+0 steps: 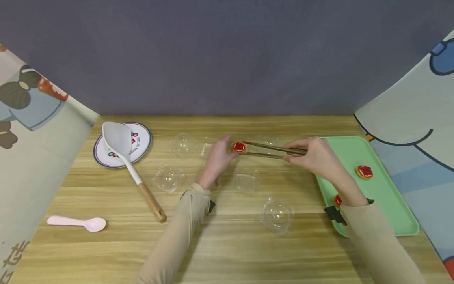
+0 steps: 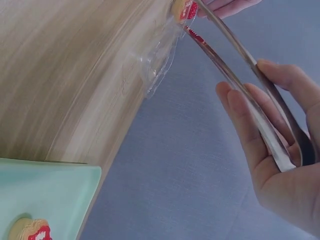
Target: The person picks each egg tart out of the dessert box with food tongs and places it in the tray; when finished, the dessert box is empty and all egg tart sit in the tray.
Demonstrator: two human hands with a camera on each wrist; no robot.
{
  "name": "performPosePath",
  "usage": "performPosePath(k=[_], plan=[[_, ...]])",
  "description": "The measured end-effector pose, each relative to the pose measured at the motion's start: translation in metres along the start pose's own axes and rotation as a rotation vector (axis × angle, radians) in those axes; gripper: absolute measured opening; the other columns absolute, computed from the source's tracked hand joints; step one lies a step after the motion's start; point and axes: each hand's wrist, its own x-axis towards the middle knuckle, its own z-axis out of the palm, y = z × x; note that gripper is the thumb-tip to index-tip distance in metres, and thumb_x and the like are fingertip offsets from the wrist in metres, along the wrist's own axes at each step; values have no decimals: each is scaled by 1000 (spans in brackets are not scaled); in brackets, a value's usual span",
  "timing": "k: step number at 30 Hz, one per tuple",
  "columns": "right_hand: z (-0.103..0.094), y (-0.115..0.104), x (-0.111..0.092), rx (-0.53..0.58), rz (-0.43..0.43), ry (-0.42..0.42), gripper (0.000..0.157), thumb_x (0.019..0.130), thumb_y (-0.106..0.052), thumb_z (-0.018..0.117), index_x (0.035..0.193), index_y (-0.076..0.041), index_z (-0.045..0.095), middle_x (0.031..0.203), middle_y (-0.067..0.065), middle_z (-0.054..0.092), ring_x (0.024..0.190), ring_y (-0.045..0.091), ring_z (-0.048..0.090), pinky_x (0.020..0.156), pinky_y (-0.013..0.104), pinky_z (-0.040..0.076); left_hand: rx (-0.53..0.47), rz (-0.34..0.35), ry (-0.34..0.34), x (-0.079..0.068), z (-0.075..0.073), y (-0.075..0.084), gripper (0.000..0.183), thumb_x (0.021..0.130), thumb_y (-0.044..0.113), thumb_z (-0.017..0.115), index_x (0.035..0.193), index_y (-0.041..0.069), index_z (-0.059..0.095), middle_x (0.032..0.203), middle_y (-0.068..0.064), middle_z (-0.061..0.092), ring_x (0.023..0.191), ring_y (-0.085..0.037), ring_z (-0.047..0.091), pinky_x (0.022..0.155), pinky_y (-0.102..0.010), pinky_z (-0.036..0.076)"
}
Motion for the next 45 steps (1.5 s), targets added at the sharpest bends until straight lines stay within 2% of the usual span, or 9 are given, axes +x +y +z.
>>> performPosePath(k=[5, 12, 20, 26, 32, 36, 39, 41, 45], plan=[[-1, 0, 1, 22, 5, -12, 33, 96, -21, 81, 125, -5, 79, 124, 18, 76, 106, 32, 76, 84, 45, 66, 2, 5, -2, 0, 1, 1, 75, 94, -4, 77, 160, -4, 42, 151, -27, 57, 54, -10, 48, 54, -22, 53], [0, -1, 1, 29, -5, -14, 33, 95, -19, 82, 124, -4, 79, 121, 19, 77, 103, 32, 77, 81, 42, 67, 3, 4, 11, -1, 3, 3, 72, 94, -6, 76, 159, -5, 44, 150, -28, 58, 53, -10, 46, 50, -21, 49], [4, -3, 2, 37, -20, -29, 32, 95, -17, 83, 124, -3, 79, 121, 19, 77, 101, 30, 78, 79, 38, 67, 27, -10, 16, -2, 4, 5, 68, 94, -6, 76, 156, -6, 47, 148, -29, 59, 59, -13, 52, 67, -30, 61], [5, -3, 3, 43, -10, -44, 33, 96, -18, 82, 126, -4, 79, 124, 19, 76, 106, 32, 77, 82, 43, 67, 23, -25, 11, -1, 5, 4, 68, 94, -5, 76, 156, -6, 47, 151, -28, 56, 61, -13, 52, 76, -32, 63], [5, -2, 3, 38, -21, -39, 32, 96, -17, 82, 125, -4, 79, 125, 19, 76, 109, 35, 75, 86, 50, 66, 1, -35, -3, 0, 5, 2, 71, 94, -4, 77, 158, -4, 45, 148, -28, 59, 65, -16, 55, 65, -31, 60], [6, -2, 4, 32, -28, -34, 32, 96, -17, 82, 125, -5, 79, 124, 18, 76, 111, 36, 74, 88, 52, 65, 14, -27, 1, 0, 4, 2, 70, 94, -3, 78, 156, -6, 46, 147, -28, 59, 83, -26, 67, 80, -34, 64], [7, -2, 5, 30, -34, -31, 31, 96, -17, 83, 124, -5, 80, 123, 17, 77, 110, 35, 75, 88, 52, 65, 27, -21, 9, 0, 3, 1, 70, 94, -3, 79, 156, -8, 47, 146, -29, 60, 93, -30, 70, 91, -36, 63], [8, -2, 5, 30, -35, -28, 31, 95, -18, 83, 124, -6, 80, 122, 16, 77, 109, 34, 75, 87, 51, 65, 24, -23, 8, 0, 4, 2, 71, 93, -3, 79, 156, -8, 46, 147, -29, 59, 87, -27, 68, 88, -35, 63], [9, -3, 3, 32, -24, -8, 30, 95, -20, 83, 122, -8, 81, 121, 15, 78, 108, 33, 76, 86, 51, 65, 0, -34, -10, -1, 4, 2, 73, 93, -3, 79, 157, -8, 43, 151, -29, 55, 65, -16, 57, 68, -28, 60]])
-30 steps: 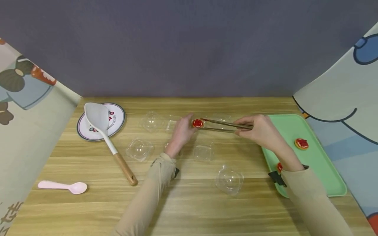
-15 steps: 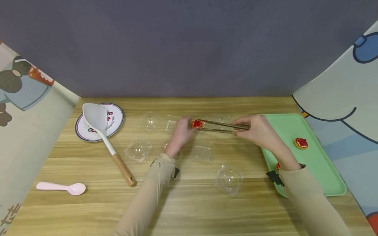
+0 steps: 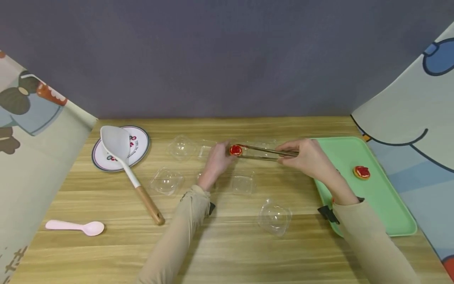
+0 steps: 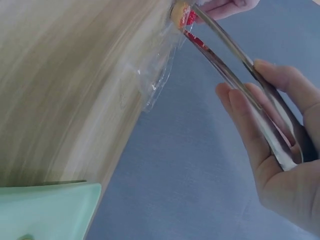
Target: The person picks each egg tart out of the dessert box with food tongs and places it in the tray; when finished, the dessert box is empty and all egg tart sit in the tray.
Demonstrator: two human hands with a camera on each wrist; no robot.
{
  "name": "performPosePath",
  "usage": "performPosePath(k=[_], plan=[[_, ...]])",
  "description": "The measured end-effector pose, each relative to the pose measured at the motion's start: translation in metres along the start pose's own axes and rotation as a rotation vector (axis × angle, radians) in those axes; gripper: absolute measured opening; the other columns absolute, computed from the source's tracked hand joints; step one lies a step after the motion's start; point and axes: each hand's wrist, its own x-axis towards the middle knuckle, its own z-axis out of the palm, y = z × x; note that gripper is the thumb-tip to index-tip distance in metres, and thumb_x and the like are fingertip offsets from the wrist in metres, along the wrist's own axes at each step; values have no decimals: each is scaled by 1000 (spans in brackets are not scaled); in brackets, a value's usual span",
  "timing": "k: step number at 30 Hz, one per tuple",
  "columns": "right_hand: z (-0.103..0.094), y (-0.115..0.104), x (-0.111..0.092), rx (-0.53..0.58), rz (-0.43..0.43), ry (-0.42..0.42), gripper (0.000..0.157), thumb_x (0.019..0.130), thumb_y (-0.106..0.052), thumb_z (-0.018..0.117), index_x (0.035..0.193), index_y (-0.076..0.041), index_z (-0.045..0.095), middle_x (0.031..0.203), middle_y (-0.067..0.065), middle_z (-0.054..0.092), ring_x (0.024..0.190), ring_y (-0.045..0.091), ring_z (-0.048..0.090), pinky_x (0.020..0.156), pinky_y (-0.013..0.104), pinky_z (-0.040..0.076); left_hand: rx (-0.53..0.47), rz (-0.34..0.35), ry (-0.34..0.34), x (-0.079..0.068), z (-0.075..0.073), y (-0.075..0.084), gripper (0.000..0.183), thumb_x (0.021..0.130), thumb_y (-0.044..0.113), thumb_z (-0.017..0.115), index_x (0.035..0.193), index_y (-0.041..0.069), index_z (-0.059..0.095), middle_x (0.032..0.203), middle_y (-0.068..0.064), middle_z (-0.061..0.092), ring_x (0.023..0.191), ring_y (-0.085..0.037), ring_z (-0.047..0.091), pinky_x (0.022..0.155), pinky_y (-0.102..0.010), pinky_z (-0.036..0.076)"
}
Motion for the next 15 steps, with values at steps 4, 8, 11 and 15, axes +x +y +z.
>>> performPosePath(k=[4, 8, 11, 15], plan=[[1, 1, -2, 2, 10, 18, 31, 95, -23, 83, 122, -9, 81, 122, 16, 77, 109, 34, 75, 88, 54, 64, 4, 8, -7, -1, 1, 0, 74, 93, -3, 78, 158, -8, 43, 151, -29, 56, 66, -13, 56, 68, -26, 60], [0, 2, -5, -14, 0, 46, 30, 95, -23, 83, 122, -10, 82, 121, 15, 78, 109, 34, 75, 85, 51, 63, 30, 24, -4, -1, 2, 0, 73, 94, -2, 79, 157, -8, 44, 149, -28, 58, 82, -25, 66, 84, -34, 63], [-2, 3, -7, -24, -12, 64, 29, 95, -23, 83, 121, -11, 82, 120, 14, 78, 107, 33, 75, 80, 46, 61, 26, 14, -5, -1, 3, 0, 73, 94, -2, 78, 158, -8, 43, 152, -28, 55, 97, -34, 69, 91, -38, 63], [-4, 4, -11, -5, -15, 70, 29, 95, -23, 83, 122, -10, 82, 119, 13, 79, 106, 33, 76, 83, 50, 64, 5, 1, -16, -3, 3, 1, 73, 96, -3, 75, 159, -6, 40, 157, -26, 51, 113, -37, 66, 97, -39, 62]])
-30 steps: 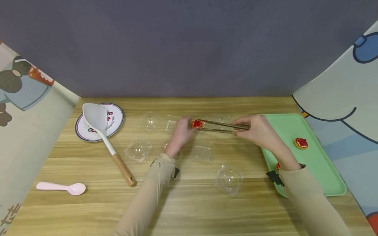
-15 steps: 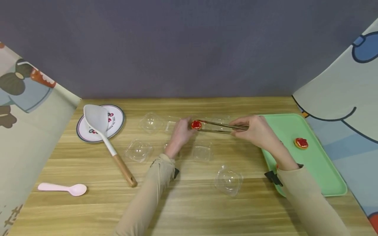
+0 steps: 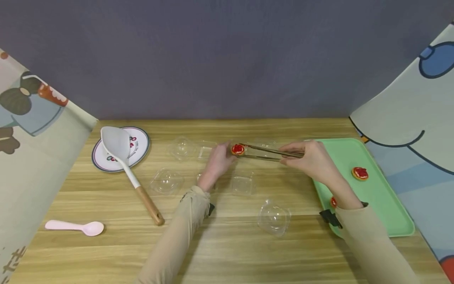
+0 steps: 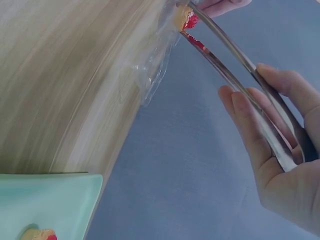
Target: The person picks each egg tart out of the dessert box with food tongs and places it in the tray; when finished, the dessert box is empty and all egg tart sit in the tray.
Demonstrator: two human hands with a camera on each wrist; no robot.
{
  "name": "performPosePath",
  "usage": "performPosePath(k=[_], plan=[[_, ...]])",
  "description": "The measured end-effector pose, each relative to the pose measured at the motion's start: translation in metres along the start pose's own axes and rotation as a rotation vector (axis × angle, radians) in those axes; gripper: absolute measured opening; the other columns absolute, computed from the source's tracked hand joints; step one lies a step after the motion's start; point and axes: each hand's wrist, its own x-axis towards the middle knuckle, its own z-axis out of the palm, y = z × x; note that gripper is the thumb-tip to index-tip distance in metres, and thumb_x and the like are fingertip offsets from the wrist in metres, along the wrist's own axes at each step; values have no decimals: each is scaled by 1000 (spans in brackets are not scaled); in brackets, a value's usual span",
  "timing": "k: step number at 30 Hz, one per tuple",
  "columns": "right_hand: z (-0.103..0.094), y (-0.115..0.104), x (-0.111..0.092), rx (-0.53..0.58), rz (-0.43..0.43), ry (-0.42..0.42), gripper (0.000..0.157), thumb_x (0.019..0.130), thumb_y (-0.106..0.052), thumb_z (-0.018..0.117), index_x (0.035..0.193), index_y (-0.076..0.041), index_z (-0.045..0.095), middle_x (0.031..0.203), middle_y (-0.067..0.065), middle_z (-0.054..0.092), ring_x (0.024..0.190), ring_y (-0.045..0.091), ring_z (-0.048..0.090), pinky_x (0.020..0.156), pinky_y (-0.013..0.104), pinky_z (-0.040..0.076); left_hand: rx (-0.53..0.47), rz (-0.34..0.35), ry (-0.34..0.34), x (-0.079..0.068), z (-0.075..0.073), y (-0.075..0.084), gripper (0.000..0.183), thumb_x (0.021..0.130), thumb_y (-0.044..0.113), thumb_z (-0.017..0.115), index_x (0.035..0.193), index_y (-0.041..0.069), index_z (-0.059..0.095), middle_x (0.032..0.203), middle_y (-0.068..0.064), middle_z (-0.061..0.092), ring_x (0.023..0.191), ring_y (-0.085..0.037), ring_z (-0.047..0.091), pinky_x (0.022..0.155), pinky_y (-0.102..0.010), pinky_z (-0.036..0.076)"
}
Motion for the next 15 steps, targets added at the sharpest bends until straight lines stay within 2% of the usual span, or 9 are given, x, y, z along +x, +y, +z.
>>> performPosePath(k=[1, 3, 5, 8, 9, 11, 12, 13, 15], plan=[[-1, 0, -1, 9, 2, 0, 30, 95, -23, 83, 122, -10, 82, 119, 13, 79, 106, 33, 76, 85, 52, 64, -17, -4, -9, -1, 0, 0, 72, 96, -4, 74, 160, -6, 39, 157, -27, 50, 111, -38, 66, 95, -39, 62], [-2, 0, -4, 23, 8, 3, 31, 96, -24, 83, 123, -9, 81, 120, 13, 78, 107, 33, 76, 88, 54, 64, -25, -2, -12, -1, 0, 0, 71, 97, -4, 72, 160, -6, 39, 155, -27, 52, 115, -38, 66, 99, -39, 61], [-4, 1, -8, 31, 15, 9, 32, 96, -25, 84, 123, -9, 81, 120, 13, 79, 107, 33, 76, 88, 50, 65, -29, -3, -12, -2, 0, 0, 70, 98, -5, 71, 160, -6, 39, 150, -28, 56, 113, -34, 66, 99, -37, 61], [-7, 2, -15, 33, 27, 27, 32, 95, -24, 85, 122, -8, 81, 119, 11, 79, 108, 31, 76, 85, 32, 64, -25, 2, -13, -1, -1, -1, 68, 99, -4, 70, 160, -6, 39, 125, -26, 68, 83, -22, 66, 77, -30, 63], [-8, 2, -18, 36, 35, 34, 31, 95, -24, 85, 122, -9, 81, 119, 11, 79, 108, 30, 76, 83, 26, 63, -22, 3, -14, -1, -1, -2, 68, 100, -3, 70, 160, -6, 39, 115, -23, 70, 74, -17, 62, 68, -26, 60], [-11, 2, -24, 63, 62, 38, 33, 94, -24, 85, 123, -8, 81, 120, 11, 79, 105, 19, 77, 80, 17, 60, -12, 13, -16, 0, -2, -2, 67, 100, -2, 70, 160, -7, 40, 107, -22, 69, 60, -11, 50, 57, -25, 54], [-12, 2, -27, 91, 73, 39, 34, 95, -23, 85, 124, -7, 80, 122, 13, 78, 103, 14, 77, 80, 14, 59, -9, 17, -17, 1, -2, -3, 67, 100, -2, 70, 159, -7, 40, 110, -23, 69, 57, -12, 47, 57, -26, 53], [-14, 2, -30, 120, 86, 40, 35, 95, -22, 85, 125, -5, 79, 124, 14, 77, 102, 9, 76, 80, 14, 60, 3, 25, -13, 1, -2, -3, 67, 99, -3, 71, 159, -7, 41, 118, -25, 69, 62, -13, 53, 64, -26, 58], [-17, 2, -37, 165, 118, 44, 37, 95, -22, 85, 127, -4, 78, 127, 16, 75, 98, -1, 74, 80, 16, 62, 16, 37, -11, 1, -1, -3, 67, 98, -5, 70, 158, -8, 42, 139, -29, 63, 74, -22, 62, 84, -33, 63]])
